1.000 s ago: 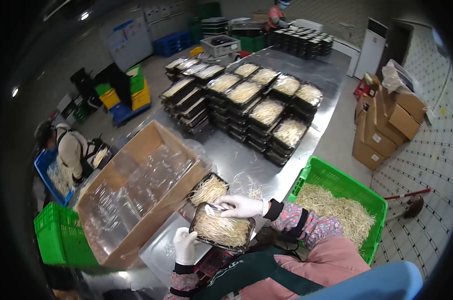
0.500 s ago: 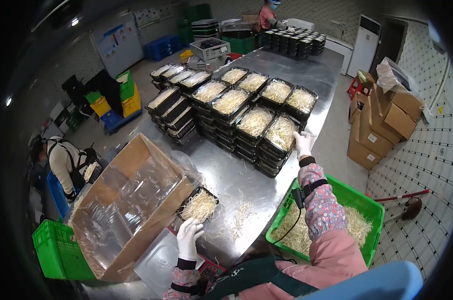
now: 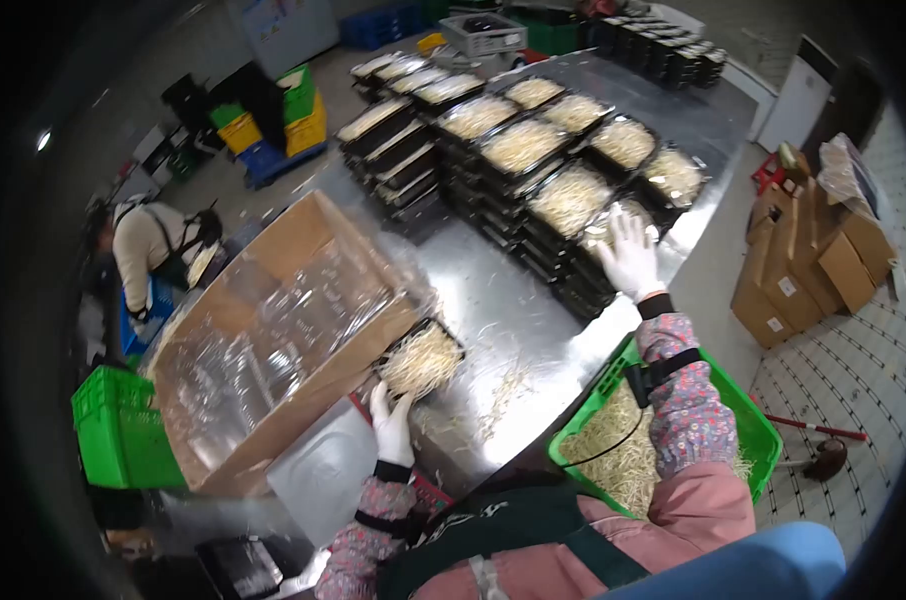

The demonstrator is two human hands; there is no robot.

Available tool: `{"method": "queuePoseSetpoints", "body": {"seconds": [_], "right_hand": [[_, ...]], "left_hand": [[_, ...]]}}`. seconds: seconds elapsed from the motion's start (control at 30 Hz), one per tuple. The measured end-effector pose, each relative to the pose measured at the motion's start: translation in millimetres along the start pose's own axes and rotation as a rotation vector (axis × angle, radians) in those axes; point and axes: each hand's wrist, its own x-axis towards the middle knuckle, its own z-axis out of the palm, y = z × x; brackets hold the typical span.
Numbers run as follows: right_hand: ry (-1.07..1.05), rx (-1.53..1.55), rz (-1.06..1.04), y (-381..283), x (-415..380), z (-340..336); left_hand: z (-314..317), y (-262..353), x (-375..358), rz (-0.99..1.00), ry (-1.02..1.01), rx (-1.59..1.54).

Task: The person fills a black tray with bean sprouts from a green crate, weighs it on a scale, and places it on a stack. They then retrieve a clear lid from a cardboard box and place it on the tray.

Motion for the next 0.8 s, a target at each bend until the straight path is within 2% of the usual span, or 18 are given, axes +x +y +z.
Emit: {"method": "queuePoseSetpoints", "body": {"seconds": [0.1,0.17,0.23,0.3,0.37,0.4,0.43,0.5,0.57,0.63,0.7,0.77,0.8], "right_hand": [[-0.05,-0.063,0.004,-3.3,2.0,-8.5],[-0.087,0.03,-0.01,7.3,8.7,-10.7],[0.026,0.146,-0.024,10.1,8.8,-17.7],[0.286,0.228,-0.115,-3.3,-6.6,-38.6],[0.458,0.528,-0.139,-28.8,-25.4,-69.0],[0.419,0.681,-0.133,-42.2,-37.4,-71.8],[0.384,0.831,-0.129,-54.8,-49.8,-74.9],[0.144,0.946,-0.234,-85.0,-75.9,-69.4],[-0.026,0.933,-0.368,-110.9,-99.4,-44.2],[-0.106,0.867,-0.474,-139.9,-123.8,-24.4],[-0.27,0.829,-0.501,-155.6,-131.2,-23.7],[-0.209,0.571,-0.651,-188.9,-159.1,-7.0],[-0.275,0.559,-0.678,-200.7,-162.6,-12.8]], "left_hand": [[-3.3,-11.2,3.5,0.064,0.074,0.243],[-6.9,-24.7,7.2,0.024,0.11,0.263],[-12.2,-39.3,12.5,-0.072,0.122,0.297],[-14.6,-51.6,19.9,-0.149,0.154,0.168],[-6.7,-27.4,16.1,-0.403,0.165,0.004],[-21.9,-56.7,33.4,-0.425,0.138,-0.2],[-13.3,-49.5,34.8,-0.433,0.203,-0.176],[-8.1,-48.3,48.6,-0.457,0.196,-0.228],[-8.4,-55.9,60.8,-0.484,0.138,-0.249],[-6.2,-65.4,62.2,-0.433,0.228,-0.24],[-8.6,-71.5,65.6,-0.361,0.151,-0.348],[12.0,-30.6,32.7,-0.377,0.254,-0.406],[13.3,-10.1,19.9,-0.381,0.21,-0.388]]}}
